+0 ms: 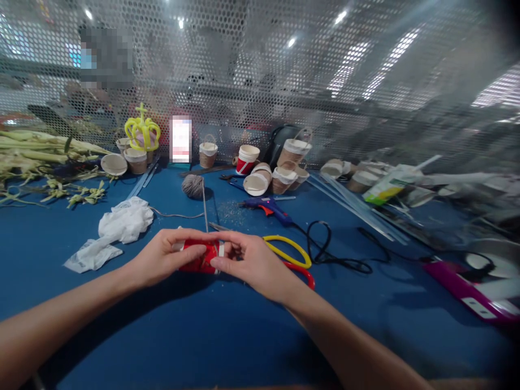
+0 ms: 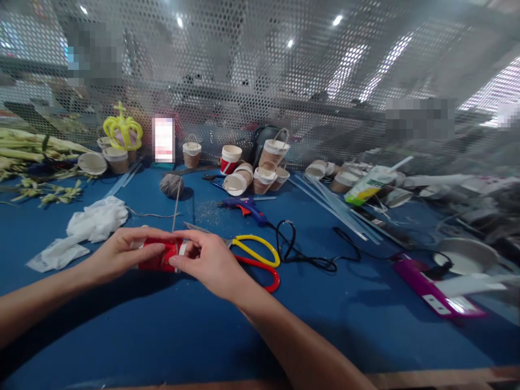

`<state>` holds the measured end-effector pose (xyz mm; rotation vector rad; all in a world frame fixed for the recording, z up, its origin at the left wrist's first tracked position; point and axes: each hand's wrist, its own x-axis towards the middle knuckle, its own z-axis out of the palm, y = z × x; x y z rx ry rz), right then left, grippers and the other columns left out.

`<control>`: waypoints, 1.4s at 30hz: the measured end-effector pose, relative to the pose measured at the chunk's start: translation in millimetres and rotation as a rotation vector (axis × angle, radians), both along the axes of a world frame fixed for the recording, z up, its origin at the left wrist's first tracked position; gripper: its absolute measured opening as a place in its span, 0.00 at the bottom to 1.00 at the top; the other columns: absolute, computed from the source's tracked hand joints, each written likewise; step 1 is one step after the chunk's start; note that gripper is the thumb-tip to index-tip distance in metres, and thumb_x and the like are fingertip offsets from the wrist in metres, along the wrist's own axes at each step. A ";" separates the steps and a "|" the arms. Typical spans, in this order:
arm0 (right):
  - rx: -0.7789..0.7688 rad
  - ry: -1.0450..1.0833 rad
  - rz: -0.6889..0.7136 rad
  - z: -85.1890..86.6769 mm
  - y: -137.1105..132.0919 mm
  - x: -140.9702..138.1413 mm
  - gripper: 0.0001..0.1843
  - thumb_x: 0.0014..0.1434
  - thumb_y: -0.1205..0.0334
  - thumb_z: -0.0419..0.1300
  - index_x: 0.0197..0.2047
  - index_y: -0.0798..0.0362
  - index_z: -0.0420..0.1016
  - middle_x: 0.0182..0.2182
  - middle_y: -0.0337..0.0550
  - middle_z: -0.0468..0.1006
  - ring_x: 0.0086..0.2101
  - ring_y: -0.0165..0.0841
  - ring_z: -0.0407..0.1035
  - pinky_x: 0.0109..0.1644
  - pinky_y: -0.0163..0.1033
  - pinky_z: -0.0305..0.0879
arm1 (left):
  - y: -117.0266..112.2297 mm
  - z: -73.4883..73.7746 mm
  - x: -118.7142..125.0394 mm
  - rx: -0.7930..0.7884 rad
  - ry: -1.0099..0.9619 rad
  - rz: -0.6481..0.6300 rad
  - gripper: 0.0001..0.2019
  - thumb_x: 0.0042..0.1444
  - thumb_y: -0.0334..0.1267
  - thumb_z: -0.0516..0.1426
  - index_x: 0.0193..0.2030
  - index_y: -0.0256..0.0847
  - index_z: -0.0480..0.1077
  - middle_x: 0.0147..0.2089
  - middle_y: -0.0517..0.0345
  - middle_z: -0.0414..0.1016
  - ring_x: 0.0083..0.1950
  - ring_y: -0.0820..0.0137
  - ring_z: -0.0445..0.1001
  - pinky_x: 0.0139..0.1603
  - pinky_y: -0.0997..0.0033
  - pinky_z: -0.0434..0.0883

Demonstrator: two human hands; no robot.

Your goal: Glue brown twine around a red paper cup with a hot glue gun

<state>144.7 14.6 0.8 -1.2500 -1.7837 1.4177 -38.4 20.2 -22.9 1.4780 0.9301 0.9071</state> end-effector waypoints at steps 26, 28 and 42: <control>0.003 0.067 -0.017 -2.0 6.5 2.0 0.14 0.57 0.64 0.52 0.46 0.60 0.66 0.23 0.35 0.68 0.25 0.24 0.63 0.30 0.32 0.60 | 6.5 -4.1 3.3 -0.175 -0.018 0.079 0.11 0.47 0.41 0.58 0.35 0.37 0.75 0.32 0.57 0.78 0.31 0.72 0.72 0.35 0.74 0.68; -0.004 0.087 -0.023 -2.3 6.6 0.9 0.13 0.58 0.64 0.51 0.45 0.60 0.66 0.23 0.35 0.68 0.24 0.24 0.63 0.31 0.32 0.61 | 6.3 -3.9 3.3 -0.217 -0.056 0.084 0.10 0.46 0.40 0.59 0.34 0.38 0.75 0.30 0.58 0.77 0.30 0.73 0.72 0.34 0.75 0.68; 0.389 -0.831 -0.377 19.7 51.2 44.2 0.14 0.58 0.63 0.51 0.46 0.60 0.68 0.40 0.54 0.74 0.41 0.39 0.68 0.46 0.44 0.62 | 4.9 3.7 -1.8 -0.352 -0.158 0.172 0.09 0.42 0.39 0.61 0.32 0.38 0.75 0.25 0.61 0.75 0.22 0.77 0.68 0.23 0.80 0.64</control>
